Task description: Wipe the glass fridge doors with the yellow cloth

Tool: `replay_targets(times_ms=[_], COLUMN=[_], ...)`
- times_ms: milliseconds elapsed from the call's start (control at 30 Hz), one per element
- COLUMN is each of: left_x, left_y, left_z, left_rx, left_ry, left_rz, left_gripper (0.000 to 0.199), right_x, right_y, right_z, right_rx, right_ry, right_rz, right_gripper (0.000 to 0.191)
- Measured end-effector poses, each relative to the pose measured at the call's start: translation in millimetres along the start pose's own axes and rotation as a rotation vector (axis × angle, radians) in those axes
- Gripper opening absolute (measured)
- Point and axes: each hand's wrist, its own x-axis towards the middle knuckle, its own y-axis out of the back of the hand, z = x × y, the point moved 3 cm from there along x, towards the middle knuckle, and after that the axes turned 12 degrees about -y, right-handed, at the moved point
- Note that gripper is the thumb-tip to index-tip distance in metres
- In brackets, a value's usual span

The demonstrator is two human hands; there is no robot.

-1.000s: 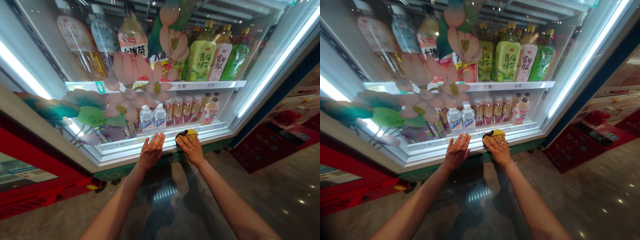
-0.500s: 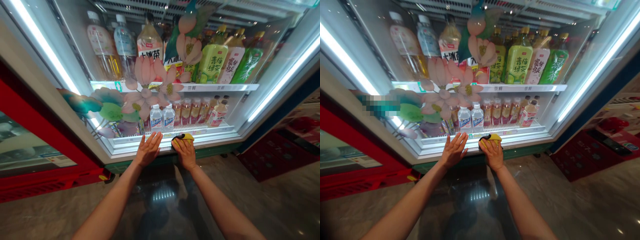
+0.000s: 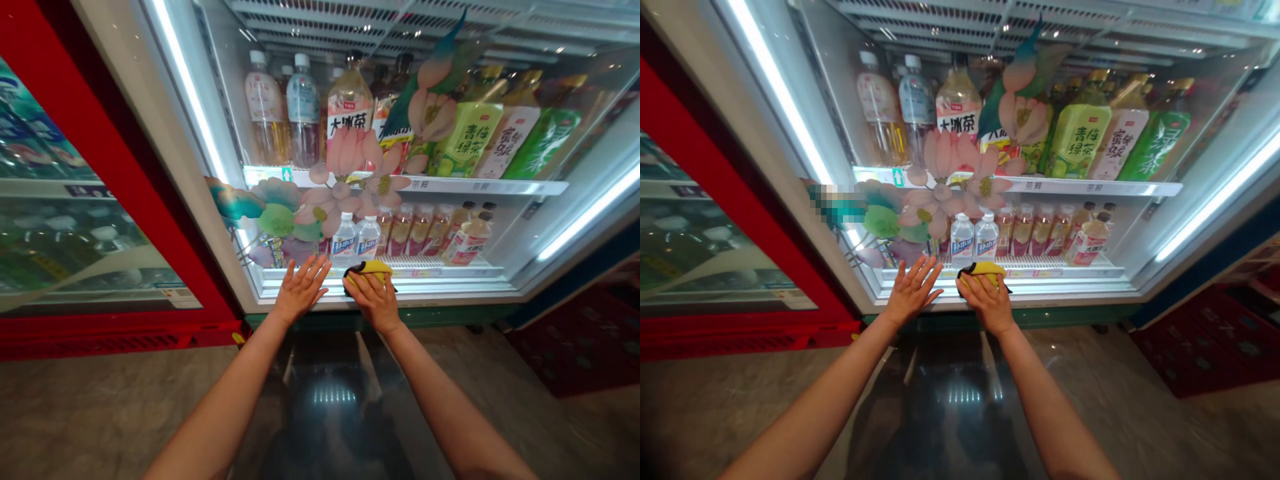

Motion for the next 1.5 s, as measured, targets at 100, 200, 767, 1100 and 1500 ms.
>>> replay_targets(times_ms=[100,200,767,1100,1500], left_x=[-8.7,-16.6,-63.2,-97.5,-119.3], left_y=[7.5,16.1,50.6,63.0,72.1], left_z=[-9.6,-23.4,-69.2,-74.7,-79.9], left_rx=[0.044,0.068,0.176,0.195,0.154], left_ry=[0.003,-0.002,0.115,0.198,0.296], left_rz=[0.02,0.037,0.002,-0.028,-0.068], left_gripper=[0.073,0.072,0.075,0.075,0.063], right_x=[21.7,54.8,82.2,99.4,77.1], right_y=[4.9,-0.4,-10.5,-7.3,-21.8], right_z=[12.7,1.1,-79.2,-91.2,-110.8], right_rx=[0.022,0.043,0.135,0.132,0.127], right_ry=[-0.222,-0.408,0.048,0.009,0.338], right_rz=[0.055,0.163,0.047,0.104,-0.103], right_gripper=[0.06,0.065,0.043,0.039,0.04])
